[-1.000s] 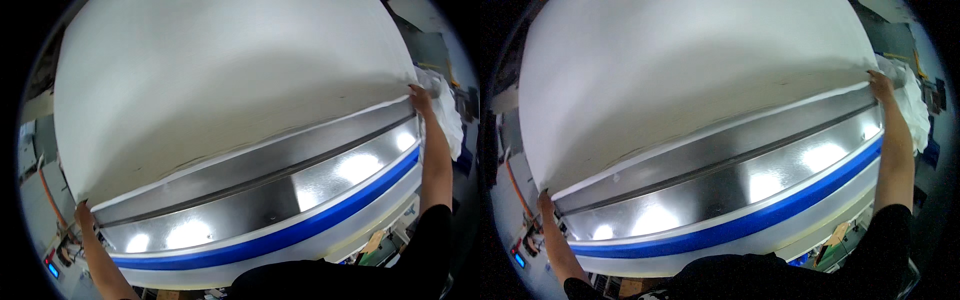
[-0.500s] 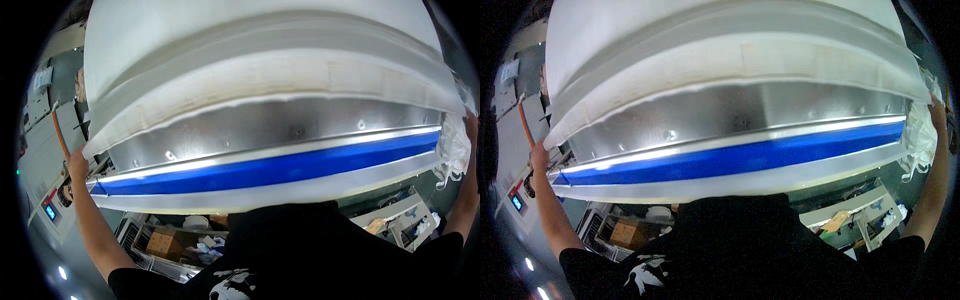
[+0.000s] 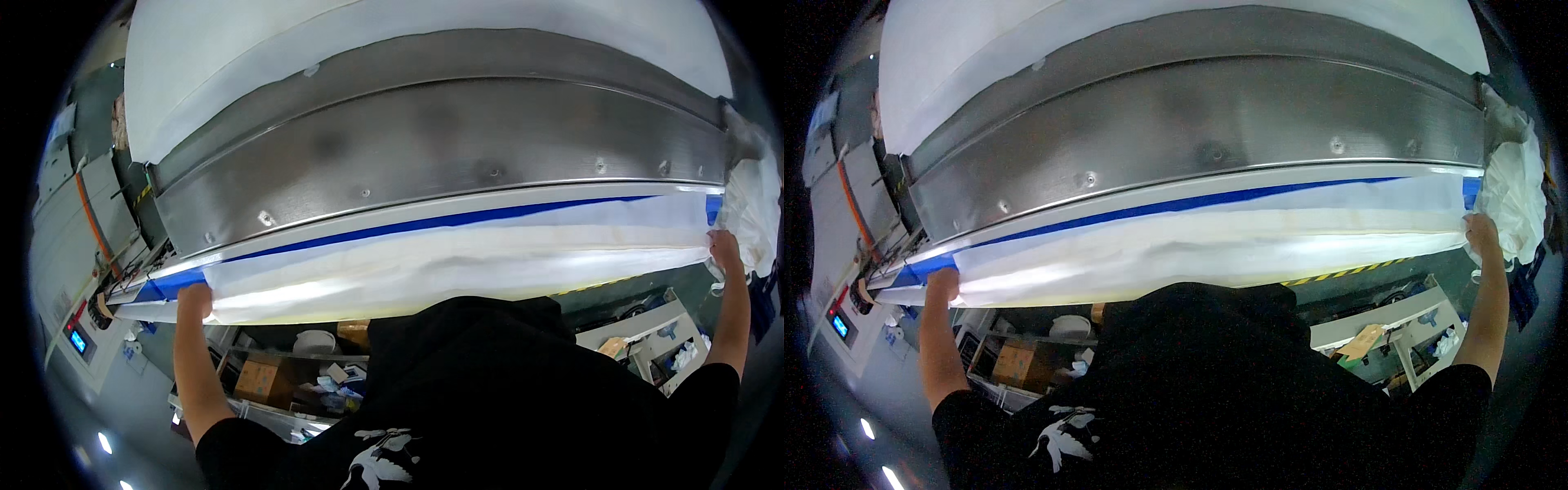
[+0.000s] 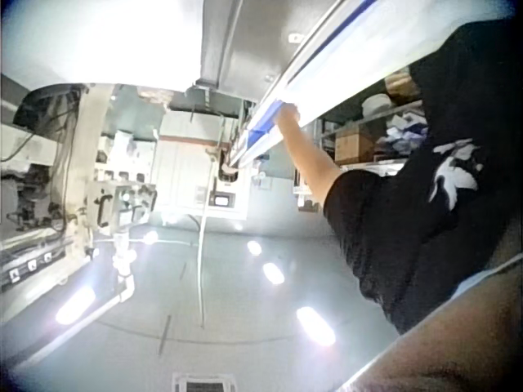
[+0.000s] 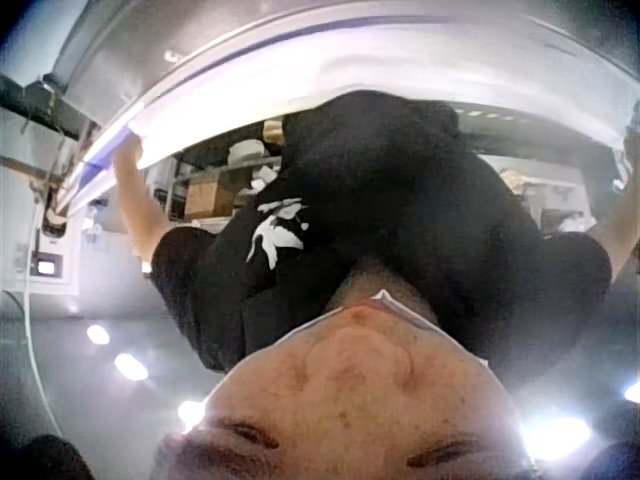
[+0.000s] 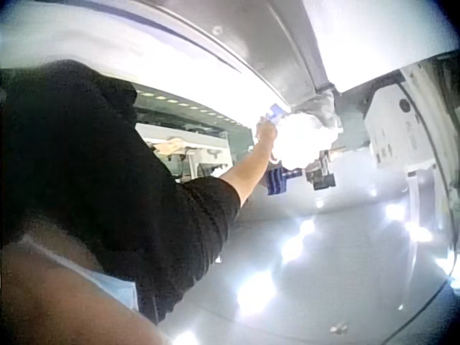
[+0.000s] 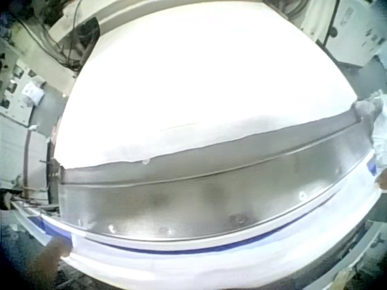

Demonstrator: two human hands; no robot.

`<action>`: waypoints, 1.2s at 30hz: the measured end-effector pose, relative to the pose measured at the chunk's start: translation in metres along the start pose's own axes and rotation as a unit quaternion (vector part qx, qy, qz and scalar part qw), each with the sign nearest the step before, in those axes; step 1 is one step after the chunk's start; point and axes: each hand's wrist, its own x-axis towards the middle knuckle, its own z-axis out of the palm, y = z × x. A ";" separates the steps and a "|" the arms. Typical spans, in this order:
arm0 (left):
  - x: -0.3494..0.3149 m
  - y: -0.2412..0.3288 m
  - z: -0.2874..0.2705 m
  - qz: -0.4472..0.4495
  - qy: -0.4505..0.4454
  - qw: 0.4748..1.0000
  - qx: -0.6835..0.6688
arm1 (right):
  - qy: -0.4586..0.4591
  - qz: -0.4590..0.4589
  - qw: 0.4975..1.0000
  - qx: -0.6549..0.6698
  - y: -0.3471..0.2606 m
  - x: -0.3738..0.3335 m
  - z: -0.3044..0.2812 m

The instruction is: The person repeatedly places a long strip of white tape along the edge of a curved metal surface, smoothing it down by hand. They then cut a piece of yellow tape and handle a small transparent plastic item.

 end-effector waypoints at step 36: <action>-0.131 0.296 -0.227 0.351 0.503 0.628 -0.480 | -0.067 -0.190 0.973 0.113 -0.221 -0.023 -0.139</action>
